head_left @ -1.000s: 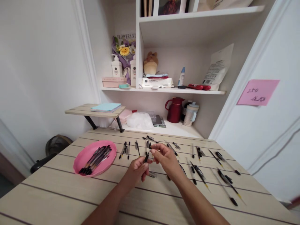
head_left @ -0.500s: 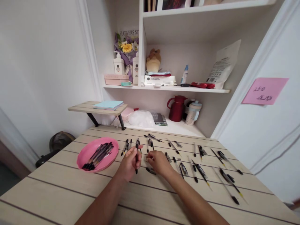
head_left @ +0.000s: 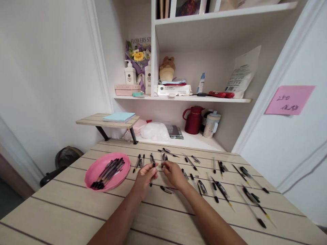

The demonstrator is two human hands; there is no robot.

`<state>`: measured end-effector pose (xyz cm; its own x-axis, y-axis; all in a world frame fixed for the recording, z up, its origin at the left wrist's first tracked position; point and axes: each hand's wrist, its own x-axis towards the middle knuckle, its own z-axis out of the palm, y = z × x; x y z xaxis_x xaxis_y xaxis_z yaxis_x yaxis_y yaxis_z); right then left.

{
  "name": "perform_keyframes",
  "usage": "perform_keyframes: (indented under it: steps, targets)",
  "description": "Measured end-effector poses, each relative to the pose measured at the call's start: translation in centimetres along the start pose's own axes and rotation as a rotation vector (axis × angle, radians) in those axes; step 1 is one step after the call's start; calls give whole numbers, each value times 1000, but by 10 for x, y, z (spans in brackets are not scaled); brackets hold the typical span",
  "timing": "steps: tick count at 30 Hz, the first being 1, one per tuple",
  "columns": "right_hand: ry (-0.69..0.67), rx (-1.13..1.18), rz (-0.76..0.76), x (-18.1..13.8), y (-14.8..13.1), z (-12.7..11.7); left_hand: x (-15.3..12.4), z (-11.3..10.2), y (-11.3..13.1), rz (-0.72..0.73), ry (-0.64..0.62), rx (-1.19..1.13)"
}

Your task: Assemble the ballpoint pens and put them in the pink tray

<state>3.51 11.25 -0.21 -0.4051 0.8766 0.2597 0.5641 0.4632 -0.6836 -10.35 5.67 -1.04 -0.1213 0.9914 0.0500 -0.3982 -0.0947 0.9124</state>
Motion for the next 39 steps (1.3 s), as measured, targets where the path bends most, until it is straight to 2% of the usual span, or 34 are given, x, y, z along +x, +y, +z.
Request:
perform_keyframes:
  steps: [2,4,7,15,21,33,37,39]
  targets:
    - [109,402,51,1,-6,-8,-1,3,0,11,27,101]
    - [175,690,96,0,-14,-16,-3,7,1,27,30,178]
    - [212,860,98,-3,-26,-25,-7,12,2,54,11,235]
    - [227,811,26,-6,-33,-20,-11,17,7,40,-16,296]
    - [178,734,9,-6,-29,-16,-11,17,7,33,-26,320]
    - [128,676,25,-6,-22,-14,-9,15,6,45,-94,342]
    - [70,633,37,-6,-20,-12,-10,14,6,57,-76,374]
    - [81,577,69,-6,-18,-12,-10,13,6,69,-69,398]
